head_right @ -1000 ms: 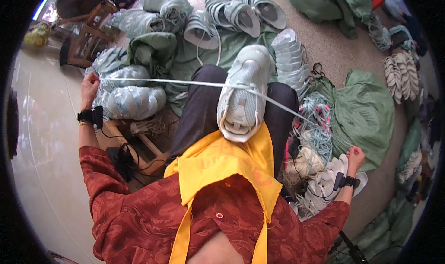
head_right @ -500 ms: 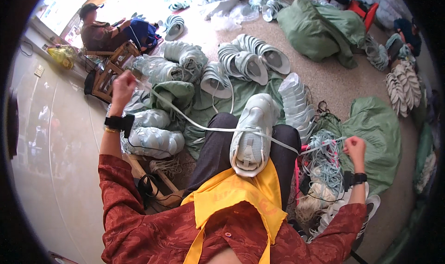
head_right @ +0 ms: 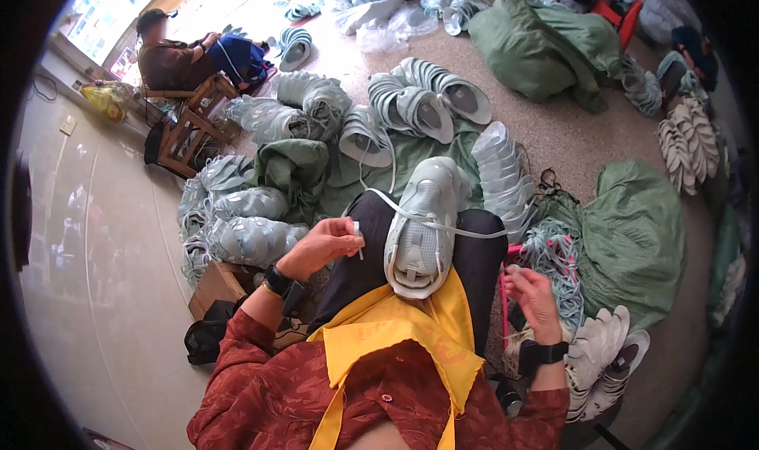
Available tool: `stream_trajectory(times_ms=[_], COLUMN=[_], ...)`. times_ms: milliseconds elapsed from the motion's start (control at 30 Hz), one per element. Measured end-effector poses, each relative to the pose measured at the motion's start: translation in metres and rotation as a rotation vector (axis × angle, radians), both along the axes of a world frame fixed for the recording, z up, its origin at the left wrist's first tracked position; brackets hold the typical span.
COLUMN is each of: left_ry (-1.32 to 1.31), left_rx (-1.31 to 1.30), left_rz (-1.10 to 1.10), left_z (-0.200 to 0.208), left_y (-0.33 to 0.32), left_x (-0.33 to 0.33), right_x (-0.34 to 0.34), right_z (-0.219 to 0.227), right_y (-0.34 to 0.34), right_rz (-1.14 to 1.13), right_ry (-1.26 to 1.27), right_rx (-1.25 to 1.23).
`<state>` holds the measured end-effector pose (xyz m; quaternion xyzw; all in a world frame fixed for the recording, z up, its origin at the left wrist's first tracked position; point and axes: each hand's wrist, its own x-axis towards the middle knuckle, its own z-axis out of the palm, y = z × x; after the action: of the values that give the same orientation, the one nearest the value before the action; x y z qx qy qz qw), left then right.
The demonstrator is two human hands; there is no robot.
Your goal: The person sits on the floor and laces a light-colored sneaker by hand, threading the laces through eyelets and tying them. They handle multiple shoes and laces, occasionally picking up another shoe or a bundle of laces from the surrounding piles.
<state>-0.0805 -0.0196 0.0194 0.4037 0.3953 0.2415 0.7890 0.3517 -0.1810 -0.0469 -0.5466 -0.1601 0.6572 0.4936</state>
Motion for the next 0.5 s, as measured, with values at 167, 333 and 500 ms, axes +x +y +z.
stream_trajectory(times_ms=[167,333,500], left_ry=[-0.167,-0.094,-0.122], left_rx=[0.089,0.179,0.207], left_rz=[0.046,0.147,0.123], left_z=[0.013,0.009,-0.015], left_y=[0.014,0.013,-0.002], left_x=[0.025,0.035,0.042], right_x=[-0.047,-0.077,-0.099], right_z=[0.028,0.038,0.032], right_y=[0.03,0.056,0.061], right_rz=[0.073,0.079,0.154], right_ry=[0.025,-0.01,-0.063], right_rx=[0.12,0.226,0.242])
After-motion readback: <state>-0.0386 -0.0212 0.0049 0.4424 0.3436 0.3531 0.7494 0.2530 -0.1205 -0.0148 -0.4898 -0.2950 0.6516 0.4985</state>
